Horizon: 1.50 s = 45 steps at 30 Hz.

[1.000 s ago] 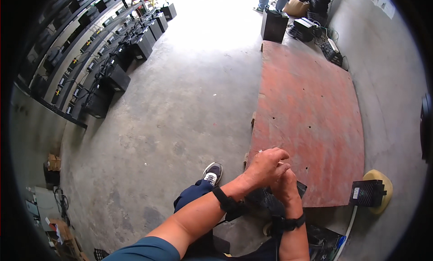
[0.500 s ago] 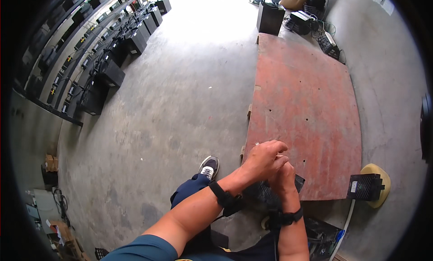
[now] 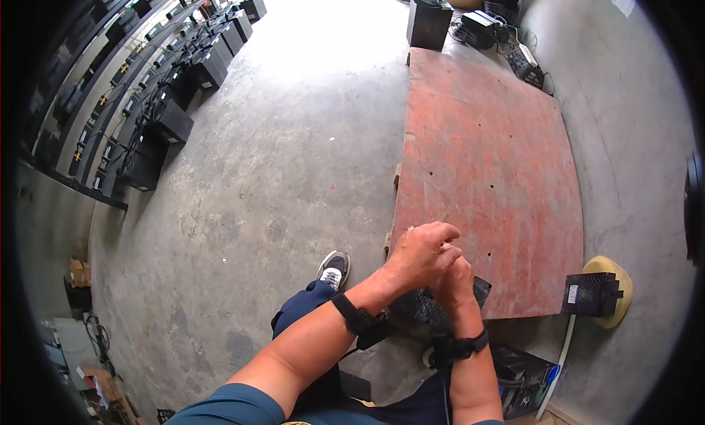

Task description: Repairing a black plastic motorcycle component using a screwdriver.

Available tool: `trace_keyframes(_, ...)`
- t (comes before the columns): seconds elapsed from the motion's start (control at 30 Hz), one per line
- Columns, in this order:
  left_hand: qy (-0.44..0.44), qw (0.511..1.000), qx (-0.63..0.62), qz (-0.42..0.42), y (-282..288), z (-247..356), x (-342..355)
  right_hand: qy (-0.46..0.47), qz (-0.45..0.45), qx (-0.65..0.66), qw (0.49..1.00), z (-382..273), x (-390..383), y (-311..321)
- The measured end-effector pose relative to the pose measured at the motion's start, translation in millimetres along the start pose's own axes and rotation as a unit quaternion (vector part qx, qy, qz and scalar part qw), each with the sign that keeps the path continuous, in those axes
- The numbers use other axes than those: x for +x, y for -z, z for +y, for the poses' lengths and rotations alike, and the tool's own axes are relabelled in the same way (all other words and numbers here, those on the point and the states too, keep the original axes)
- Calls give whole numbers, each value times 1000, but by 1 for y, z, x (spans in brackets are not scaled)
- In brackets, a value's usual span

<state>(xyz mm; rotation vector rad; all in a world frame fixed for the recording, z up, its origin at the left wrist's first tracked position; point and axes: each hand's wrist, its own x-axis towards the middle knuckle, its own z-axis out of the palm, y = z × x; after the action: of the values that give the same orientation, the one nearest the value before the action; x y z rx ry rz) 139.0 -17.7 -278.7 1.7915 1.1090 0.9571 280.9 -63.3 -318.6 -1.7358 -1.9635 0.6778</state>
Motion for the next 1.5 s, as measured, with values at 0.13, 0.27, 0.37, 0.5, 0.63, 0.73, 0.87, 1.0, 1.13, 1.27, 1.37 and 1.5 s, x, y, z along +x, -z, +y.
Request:
trace_keyframes(0.13,-6,1000,2,1,2,-2,0,33,31,68,997,-2,-1,-1)
trace_keyframes(0.27,-3,1000,5,-1,1,-1,1,45,-21,50,998,5,-1,-1)
trace_keyframes(0.37,-1,1000,9,-2,1,-2,0,-5,-10,-8,1000,4,0,0)
trace_keyframes(0.5,-3,1000,17,-7,1,-3,1,38,8,50,998,4,-1,-1)
trace_keyframes(0.63,-7,1000,25,-4,2,-2,0,27,-16,30,999,0,0,0)
trace_keyframes(0.73,8,1000,16,-14,2,0,0,-4,1,7,1000,5,2,-6)
trace_keyframes(0.87,6,1000,21,-8,3,-4,0,42,15,44,998,1,0,-4)
trace_keyframes(1.0,-9,1000,12,11,-1,-6,0,29,-14,44,999,-1,-1,2)
trace_keyframes(1.13,-7,1000,10,11,0,-9,3,15,-5,-9,1000,2,-1,4)
trace_keyframes(1.27,22,999,-17,34,14,-7,7,71,7,80,994,-4,4,9)
trace_keyframes(1.37,33,997,-46,48,19,-7,11,123,31,94,987,6,6,8)
trace_keyframes(1.5,55,994,-69,57,24,-6,12,-14,-23,27,999,-4,4,13)
